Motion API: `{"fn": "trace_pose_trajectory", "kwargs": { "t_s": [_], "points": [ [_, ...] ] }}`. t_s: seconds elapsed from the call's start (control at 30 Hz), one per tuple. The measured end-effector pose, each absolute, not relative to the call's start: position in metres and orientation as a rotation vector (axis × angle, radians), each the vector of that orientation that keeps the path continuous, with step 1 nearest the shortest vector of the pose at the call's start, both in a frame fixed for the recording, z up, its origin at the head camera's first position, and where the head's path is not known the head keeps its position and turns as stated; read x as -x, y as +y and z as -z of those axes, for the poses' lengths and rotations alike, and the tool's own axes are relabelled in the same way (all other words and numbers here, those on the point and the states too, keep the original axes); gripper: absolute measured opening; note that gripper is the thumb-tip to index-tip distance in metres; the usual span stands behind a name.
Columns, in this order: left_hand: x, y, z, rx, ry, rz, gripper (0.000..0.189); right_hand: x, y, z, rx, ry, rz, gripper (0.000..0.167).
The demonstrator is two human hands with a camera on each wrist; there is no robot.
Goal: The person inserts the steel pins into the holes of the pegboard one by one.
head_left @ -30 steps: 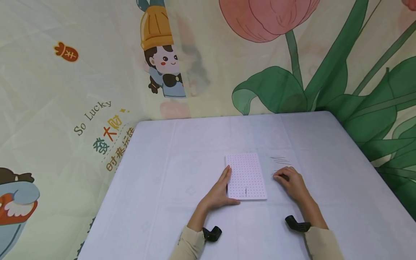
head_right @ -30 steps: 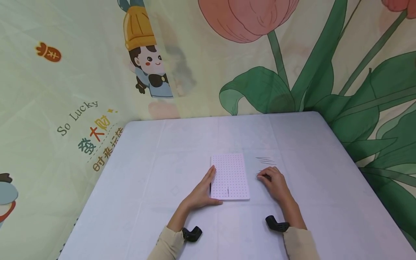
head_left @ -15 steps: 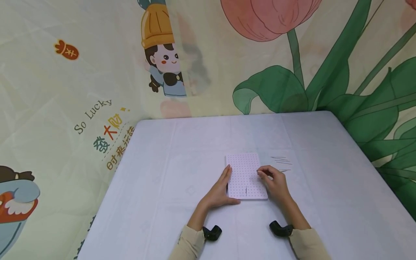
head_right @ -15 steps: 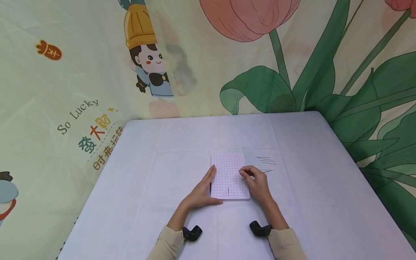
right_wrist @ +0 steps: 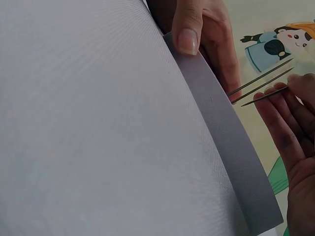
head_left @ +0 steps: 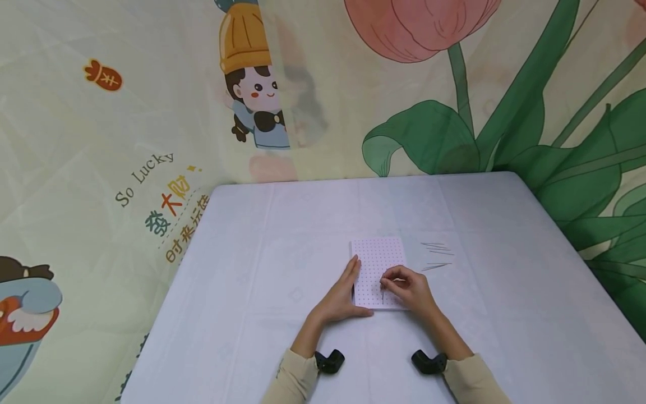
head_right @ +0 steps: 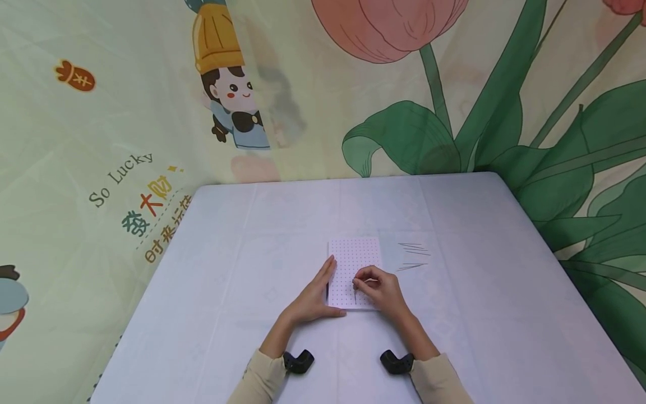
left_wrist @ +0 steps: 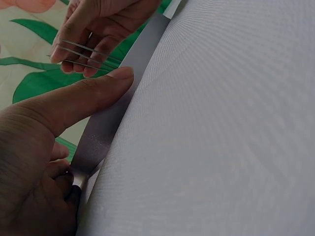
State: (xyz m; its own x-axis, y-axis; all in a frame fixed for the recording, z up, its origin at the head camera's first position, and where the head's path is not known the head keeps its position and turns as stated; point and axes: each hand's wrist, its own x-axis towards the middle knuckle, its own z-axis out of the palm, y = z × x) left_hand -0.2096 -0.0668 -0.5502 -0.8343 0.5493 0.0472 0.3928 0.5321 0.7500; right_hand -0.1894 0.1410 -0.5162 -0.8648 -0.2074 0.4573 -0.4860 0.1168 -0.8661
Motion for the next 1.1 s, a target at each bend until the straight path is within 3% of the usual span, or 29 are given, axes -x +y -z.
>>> {"fn": "trace_pose_trajectory", "kwargs": {
  "t_s": [1.1],
  "points": [
    [0.2081, -0.0661, 0.5485, -0.798, 2.595, -1.157, 0.117, 0.1871, 0.1437, 0.5160, -0.887, -2.240, -1.700, 0.015]
  ]
}}
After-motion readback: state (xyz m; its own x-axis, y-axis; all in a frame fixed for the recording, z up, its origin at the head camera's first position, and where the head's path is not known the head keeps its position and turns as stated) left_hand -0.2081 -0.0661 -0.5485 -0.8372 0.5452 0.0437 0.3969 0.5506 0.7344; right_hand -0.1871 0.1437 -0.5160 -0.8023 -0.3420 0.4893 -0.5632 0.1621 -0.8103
